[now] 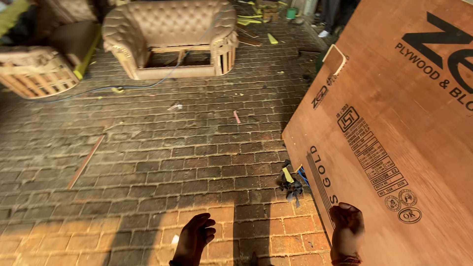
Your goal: The person stretches a beige vinyl fabric over a long foam-padded wooden panel and drives staples into it with a pneumatic nail gun, working along the edge. They then lift the covered panel, carry it across the workshop, and set it near other upholstered furniture frames.
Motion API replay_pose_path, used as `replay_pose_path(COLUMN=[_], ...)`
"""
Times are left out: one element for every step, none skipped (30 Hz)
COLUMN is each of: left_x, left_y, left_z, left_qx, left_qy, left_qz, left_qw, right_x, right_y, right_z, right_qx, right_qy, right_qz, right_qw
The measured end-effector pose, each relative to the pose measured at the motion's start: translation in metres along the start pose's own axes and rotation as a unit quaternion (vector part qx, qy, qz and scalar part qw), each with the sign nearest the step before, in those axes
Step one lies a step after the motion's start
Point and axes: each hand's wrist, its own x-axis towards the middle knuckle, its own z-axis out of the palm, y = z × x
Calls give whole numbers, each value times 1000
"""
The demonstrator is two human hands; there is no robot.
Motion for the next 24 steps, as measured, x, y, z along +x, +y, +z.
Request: replay_pose_path(left_x=[11, 25, 42, 63, 86, 110, 133, 156, 178, 196, 212, 227, 241, 253, 271, 288, 302, 319, 331, 335, 333, 330, 333, 340], left_y=[9, 19, 26, 32, 38, 45, 53, 63, 76, 92, 103, 114, 131, 145, 158, 171, 183, 198, 207, 210, 209, 206, 208, 213], left_z=[16, 30, 42, 53, 65, 74, 81, 89, 95, 101, 111, 123, 132, 140, 156, 172, 184, 196, 206, 213, 215, 217, 222, 228], left_qx=[10, 18, 14, 10, 5, 14, 20, 25, 15, 2, -12, -1, 15, 32, 9, -16, -36, -53, -38, -22, -2, 16, 14, 13], left_qy=[-14, -26, -41, -56, -73, -72, -70, -66, -75, -80, -84, -62, -37, -9, -46, -81, -112, -140, -124, -112, -98, -87, -87, -91], left_qz=[-5, -9, -19, -27, -35, -39, -44, -48, -44, -38, -31, -22, -15, -8, 14, 34, 48, 62, 57, 50, 45, 41, 41, 42], left_qw=[1000, 999, 999, 998, 997, 997, 996, 996, 996, 996, 996, 998, 999, 999, 999, 996, 992, 987, 990, 992, 994, 995, 995, 995], right_x=[9, 21, 34, 48, 67, 87, 109, 132, 154, 177, 200, 221, 239, 256, 274, 290, 302, 313, 322, 319, 309, 300, 297, 297], right_y=[8, 16, 25, 35, 44, 52, 59, 66, 70, 75, 76, 76, 77, 79, 78, 74, 71, 69, 65, 60, 58, 56, 55, 57], right_z=[6, 13, 19, 26, 34, 44, 54, 65, 79, 98, 118, 137, 160, 184, 206, 231, 255, 278, 296, 303, 305, 306, 310, 315], right_qx=[6, 12, -3, -18, -32, -47, -64, -82, -71, -62, -54, -36, -15, 5, 38, 68, 59, 52, 7, -37, -61, -86, -109, -107], right_qy=[10, 18, 36, 53, 69, 87, 102, 116, 121, 123, 122, 102, 86, 69, 32, -3, -45, -87, -132, -175, -199, -223, -244, -238], right_qz=[9, 19, 31, 42, 51, 68, 84, 102, 112, 122, 134, 121, 112, 106, 82, 59, 62, 68, 92, 113, 108, 100, 89, 94], right_qw=[1000, 1000, 999, 998, 996, 993, 989, 985, 984, 983, 982, 987, 990, 992, 995, 996, 995, 992, 987, 977, 972, 966, 960, 961])
